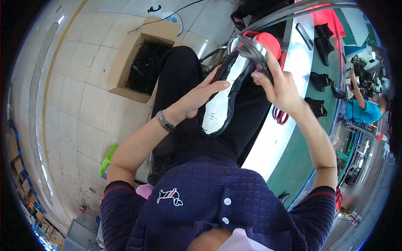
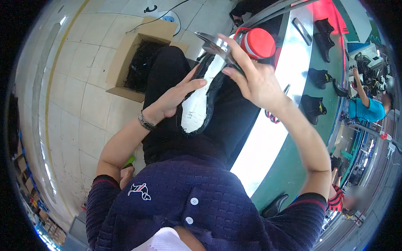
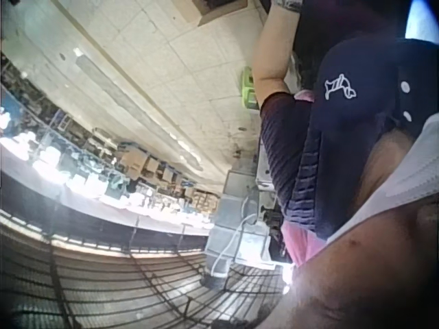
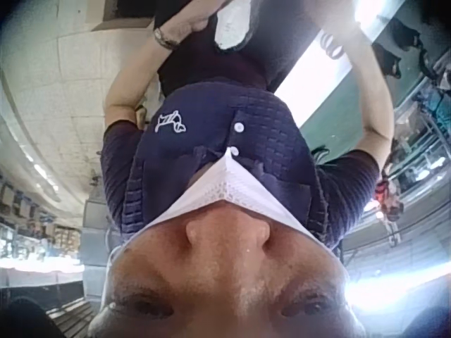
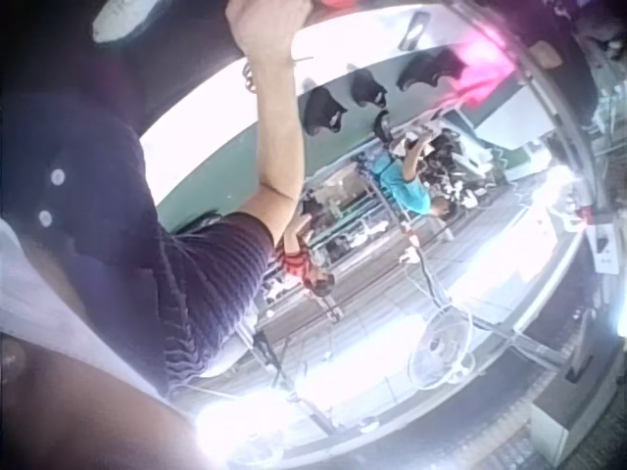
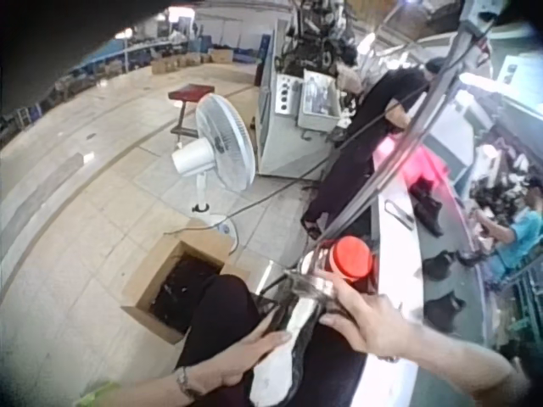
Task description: Finishing the sole of a shoe by trimming excess material with pliers and scissors.
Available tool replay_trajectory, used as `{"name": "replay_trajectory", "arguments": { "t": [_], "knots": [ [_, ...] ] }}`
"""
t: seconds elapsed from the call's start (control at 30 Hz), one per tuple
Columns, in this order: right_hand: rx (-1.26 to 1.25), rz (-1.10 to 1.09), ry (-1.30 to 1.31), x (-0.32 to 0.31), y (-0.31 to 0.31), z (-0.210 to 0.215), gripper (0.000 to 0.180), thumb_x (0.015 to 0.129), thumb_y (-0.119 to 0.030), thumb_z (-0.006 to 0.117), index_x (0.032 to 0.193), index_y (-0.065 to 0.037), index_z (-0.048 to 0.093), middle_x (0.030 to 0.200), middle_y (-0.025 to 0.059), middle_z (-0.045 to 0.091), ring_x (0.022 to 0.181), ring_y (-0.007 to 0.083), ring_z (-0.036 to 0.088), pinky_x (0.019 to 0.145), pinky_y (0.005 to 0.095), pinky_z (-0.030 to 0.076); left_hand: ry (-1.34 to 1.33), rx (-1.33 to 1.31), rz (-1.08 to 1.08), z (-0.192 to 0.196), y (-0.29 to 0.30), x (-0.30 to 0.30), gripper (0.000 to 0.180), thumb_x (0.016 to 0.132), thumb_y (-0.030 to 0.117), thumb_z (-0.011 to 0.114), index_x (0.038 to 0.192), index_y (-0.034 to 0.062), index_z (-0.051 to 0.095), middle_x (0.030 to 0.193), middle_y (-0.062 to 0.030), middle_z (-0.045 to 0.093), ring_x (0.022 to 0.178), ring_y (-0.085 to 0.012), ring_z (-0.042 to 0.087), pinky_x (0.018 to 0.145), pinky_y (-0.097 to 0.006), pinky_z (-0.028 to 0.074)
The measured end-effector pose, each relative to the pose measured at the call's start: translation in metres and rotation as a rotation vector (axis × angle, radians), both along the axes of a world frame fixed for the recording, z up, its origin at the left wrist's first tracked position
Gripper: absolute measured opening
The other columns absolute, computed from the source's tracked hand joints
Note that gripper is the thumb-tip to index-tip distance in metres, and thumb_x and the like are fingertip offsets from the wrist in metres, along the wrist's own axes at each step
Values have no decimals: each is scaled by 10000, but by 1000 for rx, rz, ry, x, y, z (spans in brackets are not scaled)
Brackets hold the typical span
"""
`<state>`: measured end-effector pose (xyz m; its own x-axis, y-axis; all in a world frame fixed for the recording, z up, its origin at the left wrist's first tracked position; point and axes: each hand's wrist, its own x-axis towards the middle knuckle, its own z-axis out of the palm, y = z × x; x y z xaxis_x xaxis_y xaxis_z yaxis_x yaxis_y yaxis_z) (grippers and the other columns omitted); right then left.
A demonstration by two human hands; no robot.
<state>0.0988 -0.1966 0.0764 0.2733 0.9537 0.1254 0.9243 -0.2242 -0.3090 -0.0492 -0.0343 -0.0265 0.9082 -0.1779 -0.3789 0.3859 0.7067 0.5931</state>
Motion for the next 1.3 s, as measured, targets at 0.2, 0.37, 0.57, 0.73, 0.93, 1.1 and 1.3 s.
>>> {"name": "replay_trajectory", "arguments": {
  "t": [0.2,0.37,0.57,0.73,0.93,1.1,1.3],
  "knots": [
    [-255,-6,0,-15,4,10,542,954,-246,547,1452,-249,332,641,135,609,552,279,635,524,369,511,99,45,-60,6,7,1,817,901,252,646,1536,161,140,1201,-62,545,1069,-128,536,917,-288,441],
    [-379,-46,11,-22,-2,1,547,947,-232,555,1448,-247,336,629,134,607,537,270,633,510,358,505,64,-1,-143,-1,8,2,915,841,196,708,1538,160,116,1229,-58,519,1110,-138,513,946,-314,425],
    [-259,-30,82,-38,-7,-6,590,944,-207,558,1467,-212,286,621,144,608,520,294,632,509,401,510,31,-21,-191,1,13,1,1061,763,136,772,1540,153,49,1262,-68,496,1146,-164,500,975,-324,410],
    [-371,-51,56,-44,0,11,579,944,-247,557,1461,-198,302,576,128,596,498,302,620,488,397,497,95,-37,-177,-2,11,-5,1121,737,116,798,1539,140,16,1350,-100,447,1212,-186,472,1018,-338,384],
    [-665,-203,123,-56,-2,27,583,896,-244,617,1428,-232,378,606,167,599,595,370,629,592,467,496,-32,-163,-2,-27,-5,-25,934,896,336,673,1543,207,12,1484,-94,328,1319,-180,367,1085,-330,309],
    [-456,-1,109,-71,-27,36,658,835,-41,592,1388,-366,445,869,140,603,685,284,644,572,381,535,-121,-777,65,-33,-20,-45,610,1012,446,358,1534,295,80,1539,-34,275,1370,-210,356,1110,-397,321],
    [-432,68,-236,-93,-27,21,724,751,-42,636,1369,-385,477,718,87,526,553,215,578,516,340,521,-127,-376,132,-19,-31,-45,641,1009,412,413,1538,258,85,1525,-48,282,1356,-210,362,1104,-372,318]
  ]
}}
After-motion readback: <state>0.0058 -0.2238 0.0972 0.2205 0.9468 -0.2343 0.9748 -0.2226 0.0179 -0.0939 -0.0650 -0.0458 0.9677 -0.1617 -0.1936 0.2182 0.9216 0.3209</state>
